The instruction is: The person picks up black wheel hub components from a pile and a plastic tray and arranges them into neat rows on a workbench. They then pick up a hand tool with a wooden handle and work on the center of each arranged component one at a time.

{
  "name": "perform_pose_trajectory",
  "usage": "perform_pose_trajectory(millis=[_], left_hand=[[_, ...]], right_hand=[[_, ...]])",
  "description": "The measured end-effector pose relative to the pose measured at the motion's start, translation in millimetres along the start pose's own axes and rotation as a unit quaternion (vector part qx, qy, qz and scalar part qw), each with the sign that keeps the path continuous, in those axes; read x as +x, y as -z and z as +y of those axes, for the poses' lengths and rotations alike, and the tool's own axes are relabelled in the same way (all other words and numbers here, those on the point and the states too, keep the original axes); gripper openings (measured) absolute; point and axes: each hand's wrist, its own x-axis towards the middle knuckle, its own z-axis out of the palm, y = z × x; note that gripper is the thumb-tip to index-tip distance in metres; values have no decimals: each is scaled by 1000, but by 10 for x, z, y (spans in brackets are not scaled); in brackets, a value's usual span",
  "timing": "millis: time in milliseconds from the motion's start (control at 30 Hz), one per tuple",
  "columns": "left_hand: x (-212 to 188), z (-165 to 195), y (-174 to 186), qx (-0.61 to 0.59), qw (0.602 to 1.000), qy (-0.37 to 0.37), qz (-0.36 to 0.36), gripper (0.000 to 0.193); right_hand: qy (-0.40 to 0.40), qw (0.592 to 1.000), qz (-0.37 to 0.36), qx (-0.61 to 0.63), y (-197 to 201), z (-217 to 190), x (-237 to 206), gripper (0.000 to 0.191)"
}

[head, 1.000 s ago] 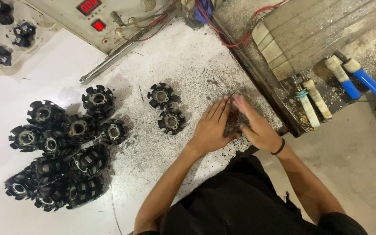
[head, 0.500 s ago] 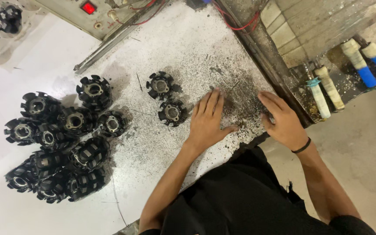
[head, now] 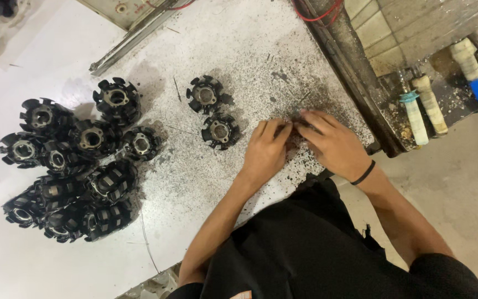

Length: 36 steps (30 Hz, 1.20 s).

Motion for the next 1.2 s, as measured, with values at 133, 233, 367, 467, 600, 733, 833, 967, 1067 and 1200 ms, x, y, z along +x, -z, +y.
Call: perform_pose_trajectory(millis=[133,233,367,467,600,733,833,967,1067,1200], left_hand=[[61,44,-51,7,1000,18,-17,40],[102,137,32,-2,1000,7,-17,43],[109,274,201,-46,998,-40,3,60],[102,244,217,-189,978,39,-72,48],[64,71,55,-499,823,223,-157,36],[-46,-41,-65,-609,730,288,-116,40],[-106,-71,-49,-712,618,325,-79,36],[-125,-77,-37,-759,564,323,-39,28],[-143,-79,-87,-699,632,336,-3,21],[-206,-110,-121,-571,752,329,24,23]], right_hand=[[-10,999,-33,-6,-190,-71,-135,38],[19,1000,7,-1,-279,-75,-218,36],[-9,992,100,77,-270,-80,-220,41],[-60,974,96,197,-160,-133,-175,28],[-34,941,211,260,-15,-230,4,25],[-44,902,289,319,-44,-437,209,21],[-39,903,323,281,-121,-576,277,16],[-45,943,290,160,-140,-522,266,16],[-94,913,161,362,-44,-248,224,21],[-22,989,62,132,61,-26,-6,30]])
